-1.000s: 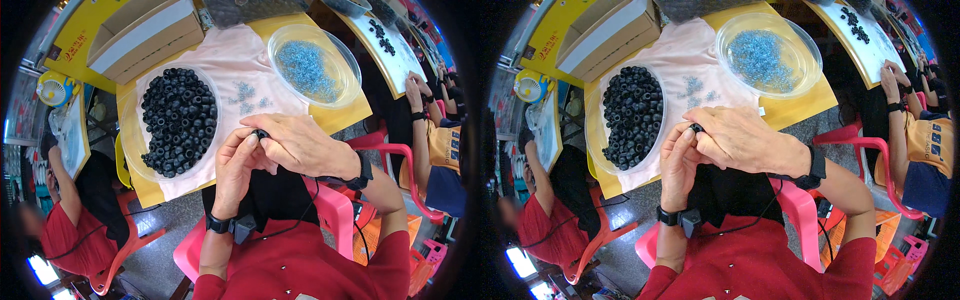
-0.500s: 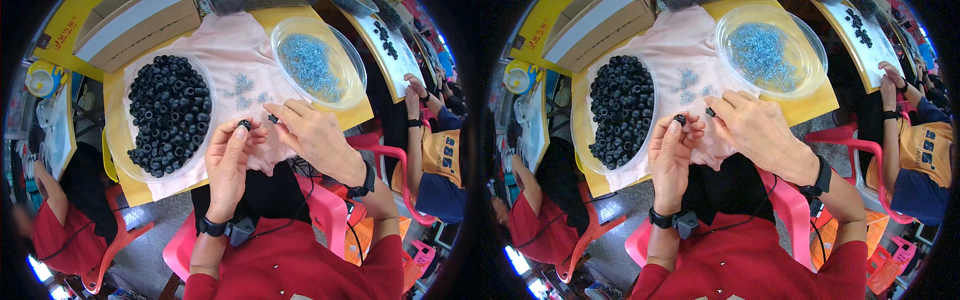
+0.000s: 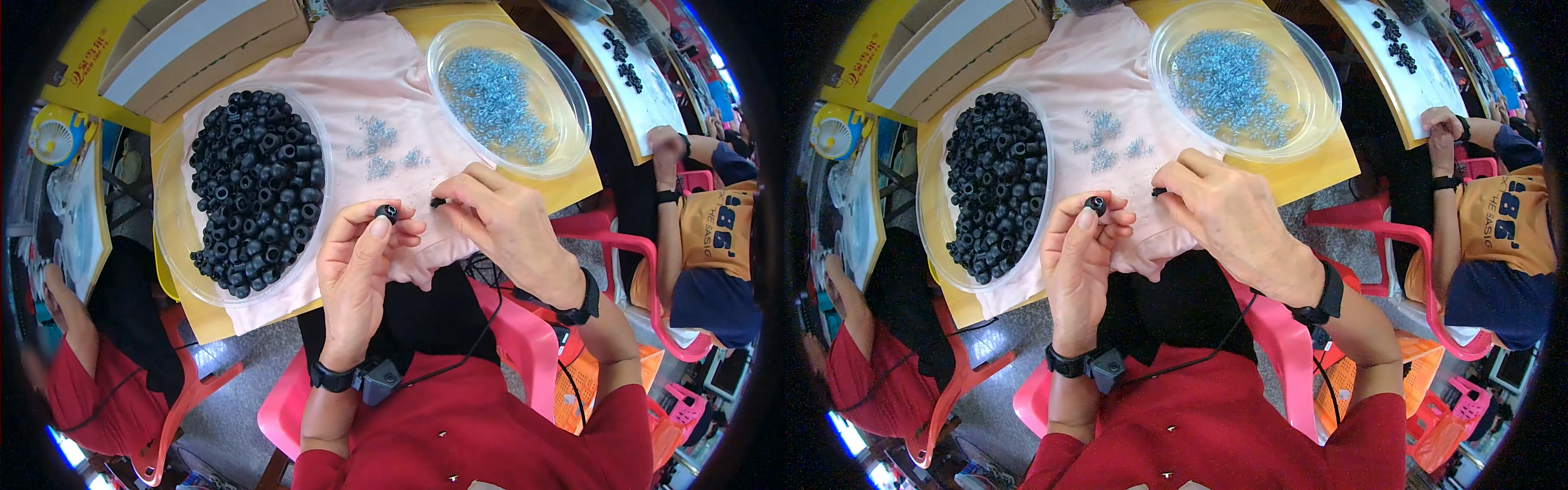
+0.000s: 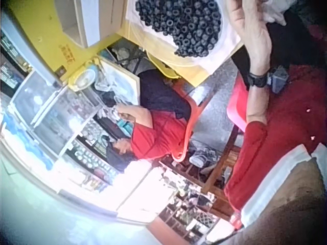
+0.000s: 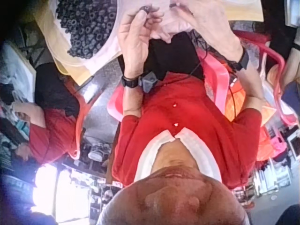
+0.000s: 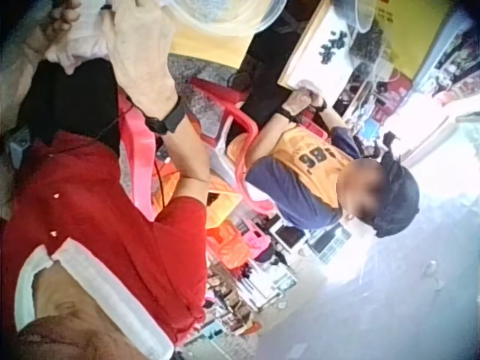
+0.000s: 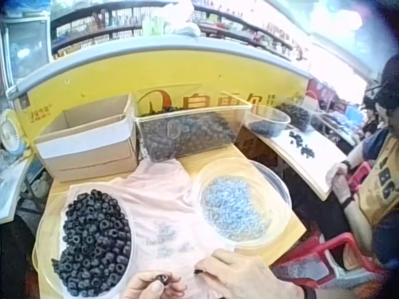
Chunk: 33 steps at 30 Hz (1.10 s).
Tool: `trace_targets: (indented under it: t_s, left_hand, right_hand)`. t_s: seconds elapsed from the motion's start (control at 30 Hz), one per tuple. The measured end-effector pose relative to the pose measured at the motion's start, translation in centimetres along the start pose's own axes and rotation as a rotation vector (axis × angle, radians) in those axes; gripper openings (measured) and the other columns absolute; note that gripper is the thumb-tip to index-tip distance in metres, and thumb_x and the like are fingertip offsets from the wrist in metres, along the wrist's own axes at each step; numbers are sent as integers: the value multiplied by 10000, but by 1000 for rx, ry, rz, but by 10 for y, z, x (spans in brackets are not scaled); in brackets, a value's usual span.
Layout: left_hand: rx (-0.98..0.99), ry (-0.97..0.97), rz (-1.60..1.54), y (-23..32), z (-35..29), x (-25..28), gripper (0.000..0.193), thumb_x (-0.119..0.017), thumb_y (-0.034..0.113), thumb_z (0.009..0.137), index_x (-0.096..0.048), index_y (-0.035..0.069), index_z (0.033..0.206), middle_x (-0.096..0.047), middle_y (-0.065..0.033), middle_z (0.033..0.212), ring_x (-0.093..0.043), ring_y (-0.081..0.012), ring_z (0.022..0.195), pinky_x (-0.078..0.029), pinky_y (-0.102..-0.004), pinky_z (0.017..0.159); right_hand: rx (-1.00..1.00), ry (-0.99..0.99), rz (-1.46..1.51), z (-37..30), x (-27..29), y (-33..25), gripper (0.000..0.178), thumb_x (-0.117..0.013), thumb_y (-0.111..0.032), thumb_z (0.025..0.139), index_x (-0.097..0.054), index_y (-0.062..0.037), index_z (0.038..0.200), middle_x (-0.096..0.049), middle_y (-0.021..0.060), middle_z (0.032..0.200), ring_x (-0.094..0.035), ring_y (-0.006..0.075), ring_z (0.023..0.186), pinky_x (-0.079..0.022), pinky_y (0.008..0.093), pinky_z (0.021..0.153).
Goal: Manually assembling small black plastic components by inserting metal pins into them at an assembly table.
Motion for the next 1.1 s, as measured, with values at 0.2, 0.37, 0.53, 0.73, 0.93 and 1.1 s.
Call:
trace_targets:
  t_s: [0.2, 0.37, 0.53, 0.73, 0.93, 1.1]
  left_hand:
    - [7, -25, 15, 2, -1, -2, 242, -519, 138, 992, -576, -23, 1164, -644, -147, 1088, -649, -194, 941, -518, -291, 829]
    - [4, -42, 54, 0, 1, 0, 250, -541, 99, 982, -571, -22, 1199, -647, -157, 1096, -668, -193, 923, -587, -304, 686]
    - [15, -62, 8, 1, -1, -3, 247, -551, 102, 977, -575, -27, 1186, -668, -172, 1021, -680, -193, 844, -597, -322, 559]
    - [47, -54, -9, -1, -2, -1, 246, -559, 101, 973, -575, -29, 1182, -681, -169, 941, -678, -187, 739, -584, -308, 536]
    - [50, -53, 6, 0, -1, -3, 224, -570, 79, 963, -580, -22, 1163, -684, -164, 890, -676, -185, 687, -569, -285, 524]
    - [62, -56, 3, -1, -1, -2, 220, -569, 103, 968, -583, -24, 1148, -688, -168, 913, -685, -179, 731, -572, -284, 535]
  right_hand:
    - [-26, 11, 196, -1, 2, 0, 139, -659, -74, 823, -582, -27, 929, -605, 129, 841, -646, 292, 731, -508, 361, 615]
    - [-112, 34, 520, 2, 9, -9, 120, -672, -56, 831, -612, -4, 921, -650, 135, 845, -677, 228, 698, -536, 302, 611]
    - [36, 119, 519, 10, 10, -15, 156, -681, -47, 823, -644, -9, 969, -653, 107, 846, -680, 188, 715, -543, 286, 633]
    - [28, 95, 612, 15, 5, -20, 153, -670, -47, 853, -642, 9, 993, -661, 83, 845, -677, 136, 732, -535, 257, 622]
    - [-194, 9, 829, 15, -7, -15, 157, -657, -68, 887, -632, 26, 1010, -675, 53, 824, -644, 72, 683, -513, 218, 596]
    - [-274, -39, 882, 16, -11, -11, 171, -656, -94, 903, -628, 28, 1019, -668, 41, 818, -621, 57, 672, -502, 209, 586]
Point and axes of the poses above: each hand's wrist, its own z-axis towards the middle knuckle, its own x-axis out of the back of the hand, y = z × x, the point moved 6 cm from there along z, towards the middle knuckle
